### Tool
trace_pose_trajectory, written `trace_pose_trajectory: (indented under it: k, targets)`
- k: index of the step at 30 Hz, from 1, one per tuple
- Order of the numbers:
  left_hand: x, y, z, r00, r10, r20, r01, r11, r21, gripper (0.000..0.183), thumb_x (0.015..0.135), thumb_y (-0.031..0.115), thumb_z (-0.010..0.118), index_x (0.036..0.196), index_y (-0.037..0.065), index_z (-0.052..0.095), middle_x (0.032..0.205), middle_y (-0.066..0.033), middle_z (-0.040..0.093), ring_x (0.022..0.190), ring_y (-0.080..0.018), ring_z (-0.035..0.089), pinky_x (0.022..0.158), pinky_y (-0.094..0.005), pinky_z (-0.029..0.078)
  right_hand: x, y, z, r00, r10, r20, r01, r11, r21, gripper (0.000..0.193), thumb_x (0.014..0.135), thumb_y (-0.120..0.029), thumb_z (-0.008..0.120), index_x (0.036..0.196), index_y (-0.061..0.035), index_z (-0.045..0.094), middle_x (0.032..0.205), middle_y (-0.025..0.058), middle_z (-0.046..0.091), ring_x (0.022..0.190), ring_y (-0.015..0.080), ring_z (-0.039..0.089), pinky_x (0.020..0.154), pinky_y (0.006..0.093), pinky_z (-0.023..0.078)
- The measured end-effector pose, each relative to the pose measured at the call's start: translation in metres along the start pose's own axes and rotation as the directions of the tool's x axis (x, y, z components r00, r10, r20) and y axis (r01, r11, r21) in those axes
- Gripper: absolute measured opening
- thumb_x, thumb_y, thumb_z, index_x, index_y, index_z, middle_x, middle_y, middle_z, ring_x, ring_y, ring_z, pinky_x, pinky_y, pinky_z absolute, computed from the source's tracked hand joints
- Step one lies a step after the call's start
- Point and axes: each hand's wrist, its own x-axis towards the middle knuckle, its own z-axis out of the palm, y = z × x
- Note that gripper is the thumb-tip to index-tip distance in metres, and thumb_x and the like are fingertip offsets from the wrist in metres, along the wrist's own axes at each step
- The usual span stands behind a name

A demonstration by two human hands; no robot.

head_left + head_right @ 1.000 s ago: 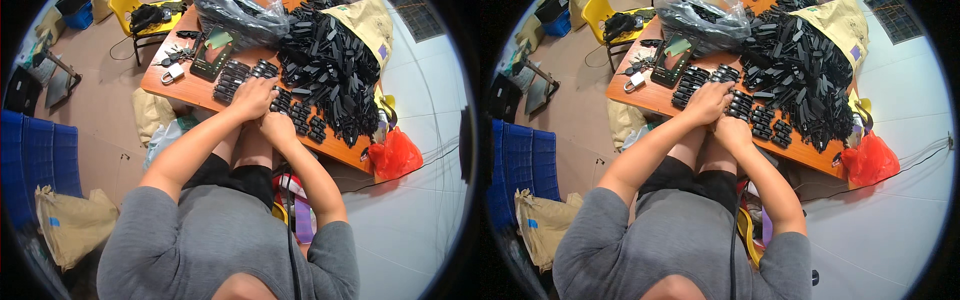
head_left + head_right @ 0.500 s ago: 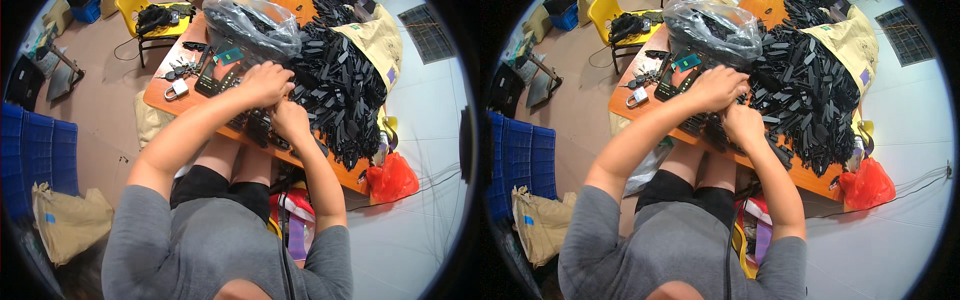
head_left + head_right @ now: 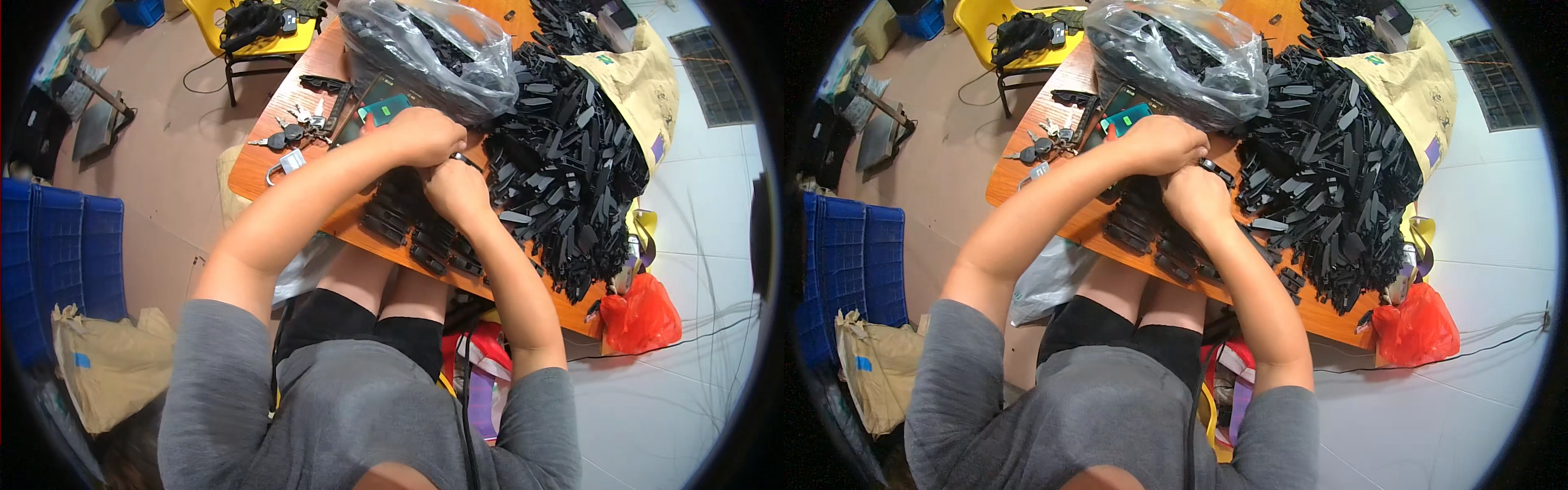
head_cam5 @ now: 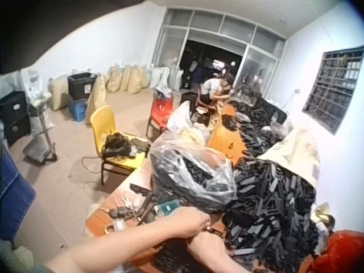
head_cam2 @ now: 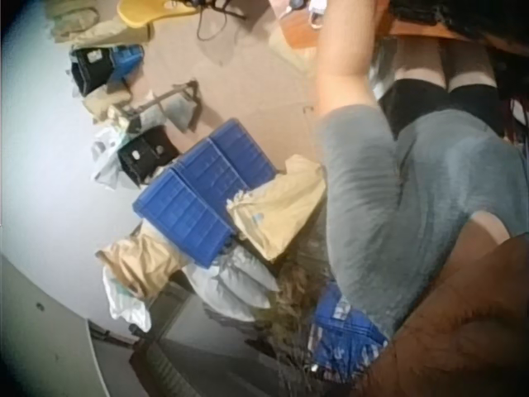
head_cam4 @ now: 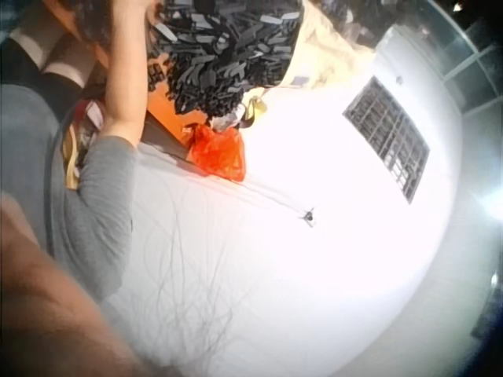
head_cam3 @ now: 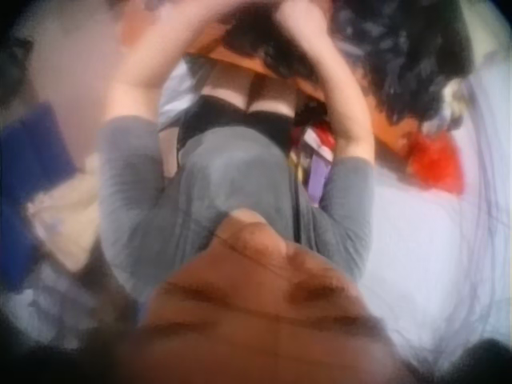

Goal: The person assembles plastic components by taking small black plastic parts and fitting them by hand into larger plastic frames laid out on the table.

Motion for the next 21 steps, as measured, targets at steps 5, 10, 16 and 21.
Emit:
trace_pose_trajectory:
  k: [5,10,16,21]
  targets:
    - [-0.006,-0.001,0.014,0.95,0.127,-0.287,-0.114,0.992,0.061,0.021,0.089,0.025,0.056,0.104,0.017,0.067,0.092,-0.0042,0.068,0.093,-0.0264,0.063,0.081,-0.0426,0.05,-0.004,-0.003,0.008,0.998,-0.014,-0.068,0.012,0.999,-0.03,0.041,0.093,-0.031,0.05,0.071,-0.0007,0.068,0.069,0.022,0.066,0.063,0.0386,0.067,0.061,0.0477,0.055]
    - [-0.005,0.003,-0.004,0.967,0.129,-0.221,-0.108,0.989,0.105,0.028,0.092,0.029,0.056,0.115,0.015,0.064,0.099,-0.0044,0.067,0.1,-0.0261,0.06,0.084,-0.0406,0.046,-0.001,-0.004,-0.002,0.995,-0.065,-0.077,0.064,0.998,-0.019,0.04,0.095,-0.029,0.047,0.075,-0.0014,0.067,0.071,0.0231,0.066,0.065,0.0418,0.065,0.062,0.0517,0.052]
    - [-0.023,0.011,-0.004,0.986,0.082,-0.144,-0.077,0.996,0.039,0.038,0.095,0.038,0.051,0.122,0.013,0.062,0.104,-0.0069,0.065,0.1,-0.0274,0.058,0.084,-0.0387,0.043,-0.008,-0.007,-0.007,0.996,-0.058,0.071,0.064,0.994,-0.087,0.032,0.092,-0.026,0.048,0.082,-0.0033,0.068,0.073,0.022,0.066,0.068,0.0398,0.066,0.066,0.0514,0.053]
    - [-0.023,0.013,-0.01,0.972,0.08,-0.219,-0.082,0.997,0.002,0.051,0.095,0.046,0.048,0.131,0.012,0.056,0.104,-0.0097,0.064,0.101,-0.0288,0.057,0.084,-0.0416,0.043,-0.012,-0.01,0.008,0.97,-0.2,-0.136,0.173,0.968,-0.183,0.017,0.082,-0.02,0.058,0.075,-0.0083,0.069,0.066,0.013,0.067,0.055,0.0292,0.067,0.05,0.0415,0.055]
